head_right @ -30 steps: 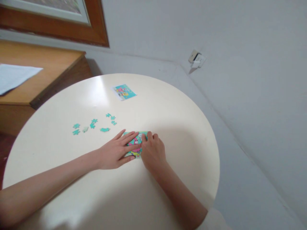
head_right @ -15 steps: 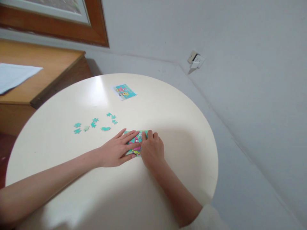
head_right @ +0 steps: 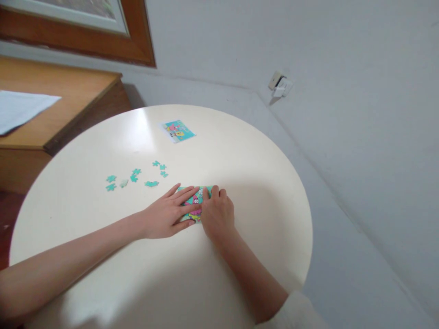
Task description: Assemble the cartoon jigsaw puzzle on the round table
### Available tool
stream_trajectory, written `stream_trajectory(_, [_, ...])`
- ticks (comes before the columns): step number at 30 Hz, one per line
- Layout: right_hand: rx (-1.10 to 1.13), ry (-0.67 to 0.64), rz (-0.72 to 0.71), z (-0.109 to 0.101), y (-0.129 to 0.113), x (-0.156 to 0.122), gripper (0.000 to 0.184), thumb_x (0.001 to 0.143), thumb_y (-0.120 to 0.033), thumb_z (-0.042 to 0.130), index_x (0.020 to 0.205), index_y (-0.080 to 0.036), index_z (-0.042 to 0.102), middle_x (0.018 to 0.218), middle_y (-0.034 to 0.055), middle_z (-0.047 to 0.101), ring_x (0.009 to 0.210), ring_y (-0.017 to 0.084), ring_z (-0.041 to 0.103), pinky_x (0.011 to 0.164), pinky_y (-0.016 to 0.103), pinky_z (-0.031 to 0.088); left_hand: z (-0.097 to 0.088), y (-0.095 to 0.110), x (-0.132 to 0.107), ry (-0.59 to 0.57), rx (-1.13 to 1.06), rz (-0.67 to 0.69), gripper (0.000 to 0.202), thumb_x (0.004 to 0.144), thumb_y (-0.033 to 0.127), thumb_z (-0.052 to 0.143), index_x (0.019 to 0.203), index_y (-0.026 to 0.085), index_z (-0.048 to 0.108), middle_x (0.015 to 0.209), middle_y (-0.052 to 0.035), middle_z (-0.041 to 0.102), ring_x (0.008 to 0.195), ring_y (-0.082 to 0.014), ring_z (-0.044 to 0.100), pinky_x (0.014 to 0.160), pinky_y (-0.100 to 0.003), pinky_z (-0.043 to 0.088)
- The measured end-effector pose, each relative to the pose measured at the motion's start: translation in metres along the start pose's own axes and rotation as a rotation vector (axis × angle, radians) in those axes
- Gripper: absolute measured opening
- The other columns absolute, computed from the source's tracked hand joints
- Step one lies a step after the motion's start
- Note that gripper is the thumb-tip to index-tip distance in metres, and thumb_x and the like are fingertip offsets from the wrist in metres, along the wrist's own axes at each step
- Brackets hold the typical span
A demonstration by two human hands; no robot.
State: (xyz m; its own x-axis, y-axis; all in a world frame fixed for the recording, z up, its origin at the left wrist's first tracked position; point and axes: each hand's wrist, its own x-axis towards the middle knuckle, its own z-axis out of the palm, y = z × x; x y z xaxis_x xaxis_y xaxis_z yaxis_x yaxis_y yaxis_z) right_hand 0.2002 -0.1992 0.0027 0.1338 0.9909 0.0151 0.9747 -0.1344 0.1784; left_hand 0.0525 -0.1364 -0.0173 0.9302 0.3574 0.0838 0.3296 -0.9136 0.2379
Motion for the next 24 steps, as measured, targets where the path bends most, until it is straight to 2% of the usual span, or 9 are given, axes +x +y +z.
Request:
stream_trajectory(7, [0.004, -0.094, -0.024, -0.007, -0.004, -0.008, 0.036, 0.089, -0.015, 0.037, 0.121, -0.013, 0.053, 0.108, 0.0154, 0.057, 0.092, 0.021, 0.054, 0.076, 0.03, 0.044, 0.001, 0.0, 0.0, -0.004, -0.005, -0.005, 0.044, 0.09, 0.044, 0.037, 0.129, 0.026, 0.046, 0.143, -0.0145, 0.035, 0.134, -0.0283, 0.026, 0.107, -0.055, 0.018])
stream_trajectory(11, [-0.006, -0.053, -0.007, -0.005, -0.003, -0.003, 0.034, 0.09, -0.017, 0.036, 0.116, -0.016, 0.057, 0.099, 0.0138, 0.058, 0.089, 0.022, 0.054, 0.071, 0.03, 0.044, 0.001, -0.001, -0.001, -0.002, -0.005, -0.001, 0.044, 0.09, 0.044, 0.037, 0.129, 0.026, 0.046, 0.143, -0.0152, 0.034, 0.135, -0.029, 0.026, 0.107, -0.055, 0.019])
stream_trajectory(15, [-0.002, -0.017, 0.002, -0.001, -0.001, 0.001, 0.035, 0.09, -0.018, 0.036, 0.118, -0.019, 0.057, 0.1, 0.013, 0.057, 0.089, 0.023, 0.054, 0.07, 0.031, 0.044, 0.001, -0.001, -0.001, -0.004, 0.002, -0.002, 0.044, 0.09, 0.045, 0.037, 0.128, 0.025, 0.047, 0.144, -0.018, 0.032, 0.134, -0.0299, 0.027, 0.106, -0.056, 0.02])
stream_trajectory(20, [0.014, -0.064, -0.026, -0.006, -0.001, -0.006, 0.036, 0.089, -0.016, 0.037, 0.121, -0.015, 0.054, 0.106, 0.0145, 0.057, 0.091, 0.021, 0.053, 0.074, 0.03, 0.044, 0.001, 0.0, -0.001, 0.01, 0.002, 0.004, 0.043, 0.09, 0.044, 0.038, 0.129, 0.027, 0.045, 0.143, -0.0147, 0.034, 0.134, -0.0281, 0.027, 0.107, -0.055, 0.019])
stream_trajectory(24, [0.012, -0.08, -0.018, -0.008, -0.001, -0.009, 0.035, 0.089, -0.015, 0.037, 0.117, -0.014, 0.057, 0.104, 0.0143, 0.058, 0.09, 0.021, 0.054, 0.073, 0.029, 0.043, 0.0, 0.001, -0.001, 0.002, -0.007, 0.019, 0.043, 0.089, 0.044, 0.039, 0.129, 0.028, 0.046, 0.143, -0.0136, 0.036, 0.134, -0.0285, 0.027, 0.107, -0.056, 0.018])
